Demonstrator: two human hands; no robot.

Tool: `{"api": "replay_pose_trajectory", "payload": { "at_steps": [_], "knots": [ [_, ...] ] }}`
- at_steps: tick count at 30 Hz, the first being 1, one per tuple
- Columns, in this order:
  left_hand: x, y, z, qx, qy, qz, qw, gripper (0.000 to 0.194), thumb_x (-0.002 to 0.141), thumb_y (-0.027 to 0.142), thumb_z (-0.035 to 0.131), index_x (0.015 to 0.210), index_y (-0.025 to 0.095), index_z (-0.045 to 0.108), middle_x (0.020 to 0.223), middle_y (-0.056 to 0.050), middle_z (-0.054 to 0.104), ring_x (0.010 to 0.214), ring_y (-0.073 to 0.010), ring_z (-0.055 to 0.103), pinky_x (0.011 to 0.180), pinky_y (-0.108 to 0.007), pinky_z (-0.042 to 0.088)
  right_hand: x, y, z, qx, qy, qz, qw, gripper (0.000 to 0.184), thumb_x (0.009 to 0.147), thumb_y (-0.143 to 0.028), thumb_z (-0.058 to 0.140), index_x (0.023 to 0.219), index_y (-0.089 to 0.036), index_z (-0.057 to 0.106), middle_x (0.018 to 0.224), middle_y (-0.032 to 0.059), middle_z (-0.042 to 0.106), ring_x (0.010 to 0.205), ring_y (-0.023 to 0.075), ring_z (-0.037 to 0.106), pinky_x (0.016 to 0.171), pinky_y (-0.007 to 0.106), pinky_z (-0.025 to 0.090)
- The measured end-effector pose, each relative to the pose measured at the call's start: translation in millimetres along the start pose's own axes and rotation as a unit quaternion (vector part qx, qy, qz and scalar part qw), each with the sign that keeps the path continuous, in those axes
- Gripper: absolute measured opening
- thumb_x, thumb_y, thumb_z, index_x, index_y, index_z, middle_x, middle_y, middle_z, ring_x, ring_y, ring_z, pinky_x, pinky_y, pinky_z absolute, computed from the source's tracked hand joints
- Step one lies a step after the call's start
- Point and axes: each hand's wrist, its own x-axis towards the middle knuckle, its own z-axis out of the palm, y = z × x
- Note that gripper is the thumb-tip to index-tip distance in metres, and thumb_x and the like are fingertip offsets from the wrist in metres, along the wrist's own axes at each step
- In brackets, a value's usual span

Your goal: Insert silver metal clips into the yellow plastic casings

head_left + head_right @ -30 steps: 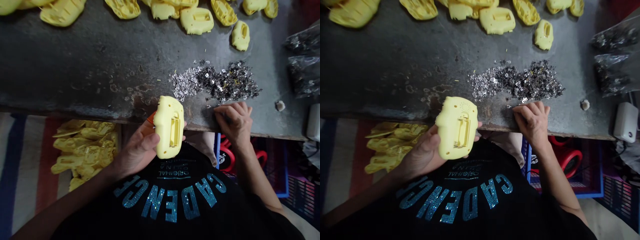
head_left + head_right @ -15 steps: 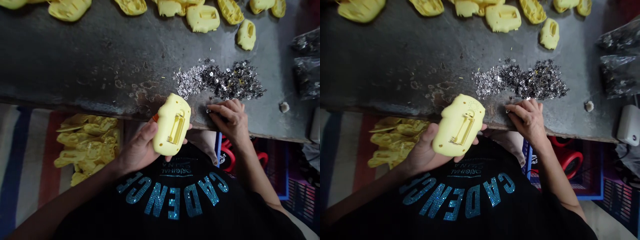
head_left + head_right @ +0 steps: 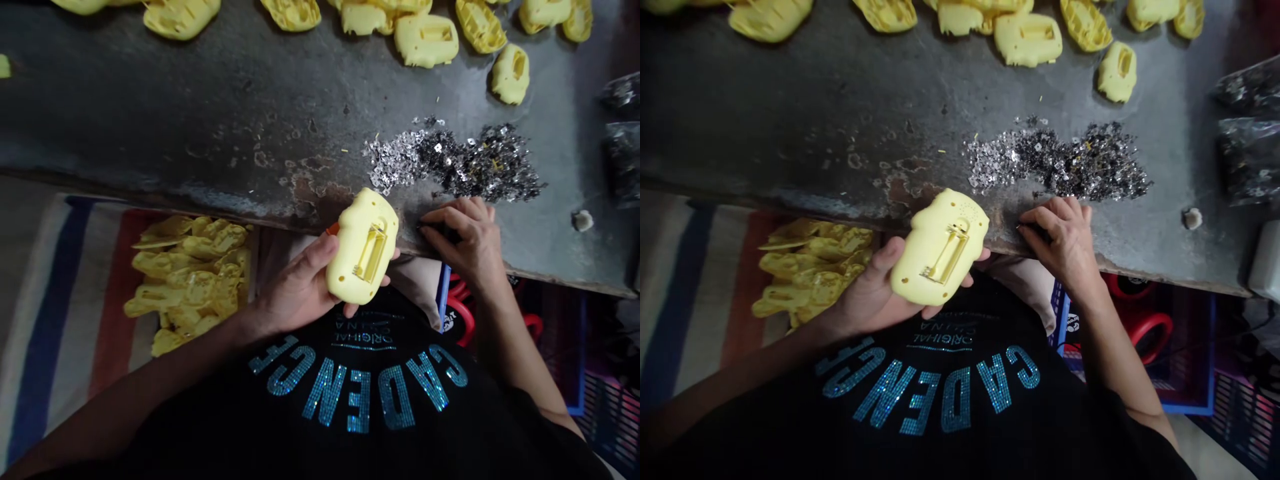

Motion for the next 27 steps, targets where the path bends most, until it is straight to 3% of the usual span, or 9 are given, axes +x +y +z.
{"api": "replay_pose_trajectory", "payload": {
  "at_steps": [4, 9, 15, 20, 24, 27],
  "knots": [
    [0.1, -1.8, -1.8, 0.004, -0.03, -0.008, 1.0, 0.083, 0.103, 0.077, 0.085, 0.16, 0.018, 0.067, 0.144, -0.024, 0.087, 0.107, -0.0336, 0.092, 0.05, -0.02, 0.06, 1.3, -17.2, -12.7, 0.109, 0.042, -0.036, 0.992, 0.003, 0.112, -0.027, 0.082, 0.112, -0.03, 0.083, 0.1, 0.0003, 0.085, 0.091, 0.0253, 0.075, 0.089, 0.045, 0.048],
    [1.8, -3.2, 2.3, 0.002, -0.057, -0.029, 0.998, 0.081, 0.1, 0.078, 0.088, 0.155, 0.023, 0.068, 0.127, -0.015, 0.09, 0.1, -0.0316, 0.093, 0.053, -0.023, 0.066, 8.6, -46.7, -34.9, 0.212, 0.026, -0.107, 0.971, 0.021, 0.107, -0.016, 0.087, 0.119, -0.032, 0.08, 0.108, -0.0006, 0.089, 0.09, 0.0238, 0.081, 0.088, 0.045, 0.058],
    [1.4, -6.2, 5.3, -0.02, -0.079, -0.024, 0.996, 0.087, 0.102, 0.076, 0.088, 0.166, 0.025, 0.059, 0.127, -0.011, 0.089, 0.102, -0.0314, 0.093, 0.053, -0.023, 0.068, 21.5, -59.5, -45.3, 0.138, -0.005, -0.191, 0.972, 0.026, 0.108, -0.013, 0.085, 0.127, -0.029, 0.077, 0.111, 0.0037, 0.086, 0.093, 0.0228, 0.079, 0.084, 0.041, 0.063],
    [0.8, -7.1, 7.1, -0.034, -0.084, -0.015, 0.996, 0.083, 0.103, 0.07, 0.089, 0.168, 0.026, 0.061, 0.122, -0.009, 0.09, 0.099, -0.0295, 0.093, 0.053, -0.024, 0.068, 23.3, -66.3, -50.8, 0.042, 0.003, -0.246, 0.968, 0.027, 0.111, -0.012, 0.081, 0.133, -0.027, 0.075, 0.112, 0.0056, 0.087, 0.092, 0.0232, 0.077, 0.085, 0.041, 0.065],
    [0.3, -7.2, 7.7, -0.018, -0.083, -0.017, 0.996, 0.087, 0.103, 0.072, 0.088, 0.174, 0.031, 0.059, 0.133, -0.011, 0.088, 0.106, -0.0327, 0.093, 0.055, -0.025, 0.068, 20.5, -70.6, -51.7, 0.006, -0.004, -0.26, 0.966, 0.025, 0.112, -0.013, 0.08, 0.133, -0.025, 0.076, 0.113, 0.0072, 0.088, 0.091, 0.0249, 0.077, 0.082, 0.043, 0.064],
    [0.1, -8.4, 5.9, -0.014, -0.076, -0.013, 0.997, 0.086, 0.103, 0.073, 0.088, 0.171, 0.029, 0.06, 0.135, -0.012, 0.088, 0.103, -0.0299, 0.092, 0.057, -0.024, 0.069, 17.9, -72.3, -50.6, 0.0, -0.004, -0.253, 0.967, 0.026, 0.112, -0.013, 0.079, 0.134, -0.026, 0.075, 0.113, 0.0062, 0.089, 0.092, 0.0244, 0.077, 0.084, 0.043, 0.064]
  ]
}}
